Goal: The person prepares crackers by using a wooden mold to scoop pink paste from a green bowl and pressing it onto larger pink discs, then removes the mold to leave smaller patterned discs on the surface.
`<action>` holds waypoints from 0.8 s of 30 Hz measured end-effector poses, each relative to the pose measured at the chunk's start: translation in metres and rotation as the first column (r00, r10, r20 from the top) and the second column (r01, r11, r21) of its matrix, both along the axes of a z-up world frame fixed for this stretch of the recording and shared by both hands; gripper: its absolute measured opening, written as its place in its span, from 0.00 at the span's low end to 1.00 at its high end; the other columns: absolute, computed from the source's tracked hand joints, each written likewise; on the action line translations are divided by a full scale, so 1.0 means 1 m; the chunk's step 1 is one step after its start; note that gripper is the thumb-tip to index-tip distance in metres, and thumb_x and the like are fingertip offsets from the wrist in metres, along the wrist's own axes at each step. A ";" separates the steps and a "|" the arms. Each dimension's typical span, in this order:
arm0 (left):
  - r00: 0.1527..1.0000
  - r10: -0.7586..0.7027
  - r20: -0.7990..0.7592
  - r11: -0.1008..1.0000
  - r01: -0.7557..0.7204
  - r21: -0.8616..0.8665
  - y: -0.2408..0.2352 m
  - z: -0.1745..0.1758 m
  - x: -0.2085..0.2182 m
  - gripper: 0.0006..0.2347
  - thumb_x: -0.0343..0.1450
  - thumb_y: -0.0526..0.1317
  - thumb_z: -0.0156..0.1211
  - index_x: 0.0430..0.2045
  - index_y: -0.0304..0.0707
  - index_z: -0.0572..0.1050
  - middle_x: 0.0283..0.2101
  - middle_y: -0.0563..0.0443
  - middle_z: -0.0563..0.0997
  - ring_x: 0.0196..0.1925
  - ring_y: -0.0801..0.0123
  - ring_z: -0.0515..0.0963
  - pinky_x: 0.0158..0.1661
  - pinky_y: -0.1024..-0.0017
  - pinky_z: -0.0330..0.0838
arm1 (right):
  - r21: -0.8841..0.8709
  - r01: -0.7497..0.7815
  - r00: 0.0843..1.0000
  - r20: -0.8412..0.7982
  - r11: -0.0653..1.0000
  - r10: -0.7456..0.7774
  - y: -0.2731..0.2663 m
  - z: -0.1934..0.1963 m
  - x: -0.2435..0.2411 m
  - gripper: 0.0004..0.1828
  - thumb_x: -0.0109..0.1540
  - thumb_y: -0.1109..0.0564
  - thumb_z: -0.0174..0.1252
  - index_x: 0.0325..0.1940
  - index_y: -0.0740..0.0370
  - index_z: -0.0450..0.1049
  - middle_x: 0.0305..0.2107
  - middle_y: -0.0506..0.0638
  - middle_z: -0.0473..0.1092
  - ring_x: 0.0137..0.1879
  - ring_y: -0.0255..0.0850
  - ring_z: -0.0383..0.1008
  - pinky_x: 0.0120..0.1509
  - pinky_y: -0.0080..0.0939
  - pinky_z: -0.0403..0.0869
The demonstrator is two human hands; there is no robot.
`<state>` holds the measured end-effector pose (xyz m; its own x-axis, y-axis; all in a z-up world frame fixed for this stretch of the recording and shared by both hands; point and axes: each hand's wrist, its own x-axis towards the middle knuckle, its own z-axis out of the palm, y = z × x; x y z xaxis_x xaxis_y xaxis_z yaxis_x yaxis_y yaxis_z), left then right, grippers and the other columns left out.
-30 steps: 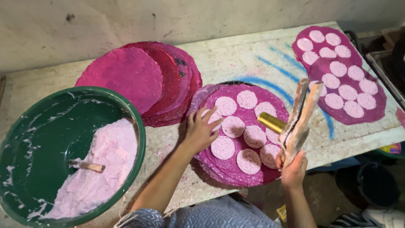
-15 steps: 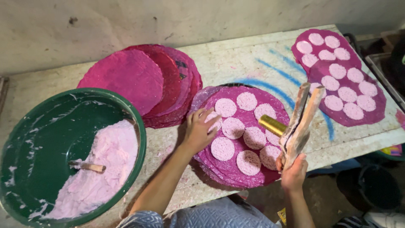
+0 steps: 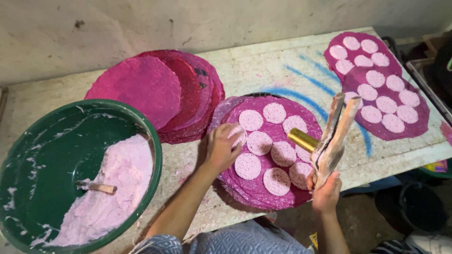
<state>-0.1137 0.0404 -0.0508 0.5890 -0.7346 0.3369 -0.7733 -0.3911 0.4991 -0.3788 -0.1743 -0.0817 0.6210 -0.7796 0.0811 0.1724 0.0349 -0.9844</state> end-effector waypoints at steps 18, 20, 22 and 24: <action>0.944 0.149 -0.296 0.982 -0.105 0.160 0.003 0.000 0.015 0.39 0.62 0.47 0.71 0.70 0.51 0.57 0.71 0.47 0.61 0.73 0.53 0.54 0.69 0.44 0.40 | 0.012 0.050 0.998 -0.030 0.999 -0.049 0.006 0.002 -0.007 0.39 0.73 0.30 0.31 0.41 0.69 0.69 0.21 0.54 0.65 0.22 0.40 0.62 0.26 0.39 0.61; 0.914 0.182 -0.364 0.953 -0.073 0.293 0.007 -0.001 0.021 0.51 0.56 0.51 0.77 0.72 0.51 0.46 0.71 0.45 0.57 0.73 0.51 0.51 0.68 0.44 0.40 | 0.001 0.043 0.999 -0.024 0.999 -0.043 0.008 0.003 -0.006 0.39 0.74 0.30 0.30 0.41 0.69 0.68 0.21 0.54 0.65 0.23 0.40 0.62 0.27 0.39 0.60; 0.921 0.181 -0.345 0.960 -0.089 0.265 0.008 -0.001 0.024 0.51 0.57 0.53 0.78 0.73 0.51 0.47 0.70 0.44 0.60 0.73 0.51 0.54 0.70 0.44 0.42 | -0.005 0.036 0.999 -0.023 0.999 -0.036 0.007 0.004 -0.005 0.38 0.74 0.31 0.30 0.40 0.69 0.68 0.21 0.54 0.65 0.23 0.40 0.62 0.27 0.39 0.61; 0.923 0.185 -0.337 0.958 -0.093 0.272 0.004 0.000 0.025 0.51 0.57 0.54 0.78 0.73 0.51 0.47 0.70 0.44 0.61 0.73 0.51 0.54 0.70 0.44 0.42 | -0.007 0.034 0.999 -0.025 0.999 -0.034 0.006 0.005 -0.005 0.38 0.74 0.31 0.30 0.40 0.68 0.68 0.21 0.54 0.65 0.23 0.40 0.62 0.27 0.39 0.61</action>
<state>-0.0891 0.0442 -0.0509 0.7375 -0.6688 -0.0941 -0.4918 -0.6273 0.6039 -0.3834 -0.1679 -0.0766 0.5960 -0.7999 0.0707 0.1484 0.0232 -0.9887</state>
